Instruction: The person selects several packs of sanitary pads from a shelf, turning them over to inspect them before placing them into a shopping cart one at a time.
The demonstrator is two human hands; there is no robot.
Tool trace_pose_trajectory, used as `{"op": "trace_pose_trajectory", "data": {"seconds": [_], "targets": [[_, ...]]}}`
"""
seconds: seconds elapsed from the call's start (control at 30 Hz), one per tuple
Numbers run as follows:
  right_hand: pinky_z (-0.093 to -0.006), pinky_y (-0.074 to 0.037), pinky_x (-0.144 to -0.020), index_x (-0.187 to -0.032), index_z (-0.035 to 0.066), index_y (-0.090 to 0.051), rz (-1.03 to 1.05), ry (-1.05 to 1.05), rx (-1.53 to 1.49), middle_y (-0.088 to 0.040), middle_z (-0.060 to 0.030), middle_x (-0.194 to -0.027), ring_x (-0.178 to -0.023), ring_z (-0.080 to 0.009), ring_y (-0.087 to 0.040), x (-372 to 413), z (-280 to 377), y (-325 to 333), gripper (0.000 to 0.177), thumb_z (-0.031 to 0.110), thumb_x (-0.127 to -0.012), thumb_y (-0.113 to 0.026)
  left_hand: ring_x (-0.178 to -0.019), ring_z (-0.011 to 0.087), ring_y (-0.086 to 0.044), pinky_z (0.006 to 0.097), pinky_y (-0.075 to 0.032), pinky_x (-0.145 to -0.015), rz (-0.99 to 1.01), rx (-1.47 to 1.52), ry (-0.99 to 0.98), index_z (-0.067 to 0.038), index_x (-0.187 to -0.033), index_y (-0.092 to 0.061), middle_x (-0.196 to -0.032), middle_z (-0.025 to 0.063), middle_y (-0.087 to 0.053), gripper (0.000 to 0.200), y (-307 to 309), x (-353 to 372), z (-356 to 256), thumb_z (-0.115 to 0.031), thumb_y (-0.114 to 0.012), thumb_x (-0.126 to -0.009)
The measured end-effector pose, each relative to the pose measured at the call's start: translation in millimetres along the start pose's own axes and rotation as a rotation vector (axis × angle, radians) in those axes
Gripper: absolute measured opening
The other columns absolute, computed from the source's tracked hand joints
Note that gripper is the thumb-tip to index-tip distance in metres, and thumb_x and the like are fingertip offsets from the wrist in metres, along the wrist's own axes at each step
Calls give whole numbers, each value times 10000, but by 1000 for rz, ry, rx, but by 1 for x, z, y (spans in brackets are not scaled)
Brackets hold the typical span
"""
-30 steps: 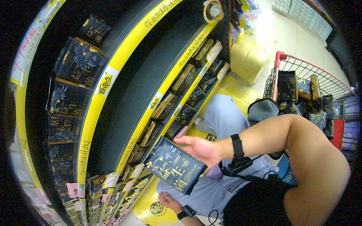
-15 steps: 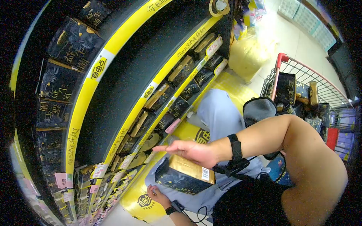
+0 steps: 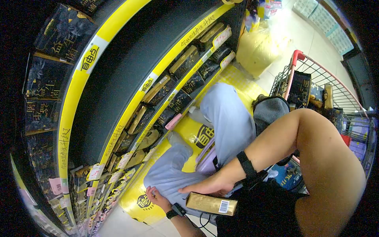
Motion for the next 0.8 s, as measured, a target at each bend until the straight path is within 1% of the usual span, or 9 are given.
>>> {"op": "trace_pose_trajectory", "data": {"seconds": [0.23, 0.3, 0.37, 0.4, 0.5, 0.53, 0.6, 0.67, 0.8], "targets": [[-303, -563, -625, -1236, 131, -624, -64, -40, 134, -715, -38, -938, -780, -180, -710, -1, 19, -4, 714, 741, -923, -423, -1180, 295, -493, 426, -334, -1049, -8, 2, 8, -58, -899, -622, -1189, 137, -580, 23, 0, -1, -3, -62, -600, -898], [-312, -583, -692, -1259, 126, -619, 98, 198, 66, -720, -53, -1008, -854, -199, -719, 10, 47, -7, 700, 719, -935, -439, -1178, 297, -494, 427, -335, -1047, -10, 3, 10, -57, -893, -623, -1185, 137, -582, 27, -1, -1, -5, -65, -599, -901], [-344, -585, -794, -1289, 121, -601, 94, 324, -99, -717, -70, -1082, -890, -217, -718, 23, 67, -13, 682, 692, -950, -449, -1177, 299, -495, 427, -338, -1045, -2, -19, 11, -55, -890, -622, -1180, 140, -583, 33, -1, -1, -6, -69, -596, -903], [-363, -549, -912, -1327, 116, -579, 139, 352, -112, -700, -73, -1157, -986, -230, -699, 22, 69, -3, 671, 666, -962, -453, -1176, 301, -495, 427, -339, -1044, 3, -30, 11, -54, -888, -622, -1178, 141, -583, 36, 0, -1, -6, -71, -595, -905], [-409, -459, -1070, -1480, 71, -387, 278, 511, -63, -556, -170, -1381, -1267, -251, -564, 26, 82, -9, 765, 636, -970, -449, -1174, 304, -495, 434, -339, -1045, -5, -47, 4, -50, -889, -617, -1174, 145, -583, 40, -1, -1, -7, -72, -590, -909], [-429, -430, -1099, -1529, 95, -299, 226, 609, 84, -463, -123, -1487, -1337, -234, -500, 35, 87, -18, 733, 549, -987, -492, -1173, 304, -495, 437, -338, -1047, -8, -7, 2, -49, -889, -615, -1173, 146, -582, 39, -2, -2, -5, -71, -589, -909], [-423, -414, -1110, -1584, 139, -148, 244, 616, 69, -405, -108, -1536, -1368, -220, -464, 36, 86, -22, 735, 380, -1014, -543, -1171, 305, -495, 443, -336, -1050, -14, 71, 0, -47, -889, -611, -1171, 147, -582, 39, -2, -1, 4, -71, -588, -910], [-400, -405, -1115, -1602, 155, -67, 293, 525, 25, -366, -92, -1563, -1393, -209, -432, 34, 77, -22, 761, 287, -1025, -546, -1171, 305, -494, 448, -335, -1052, -18, 296, 171, -46, -892, -607, -1173, 148, -580, 37, -4, 0, 21, -70, -587, -911], [-375, -455, -1074, -1585, 124, -127, 292, 464, 19, -425, -95, -1521, -1334, -190, -500, 34, 65, -27, 748, 296, -1012, -577, -1193, 305, -479, 445, -335, -1055, -33, 309, 263, -45, -892, -596, -1205, 151, -559, 32, 0, 1, 27, -65, -583, -913]]}}
Point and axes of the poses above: each hand's wrist, its own x-axis away from the middle knuckle, its own y-axis out of the back of the hand, z = x × y, the point moved 3 cm from there along -x, towards the middle knuckle
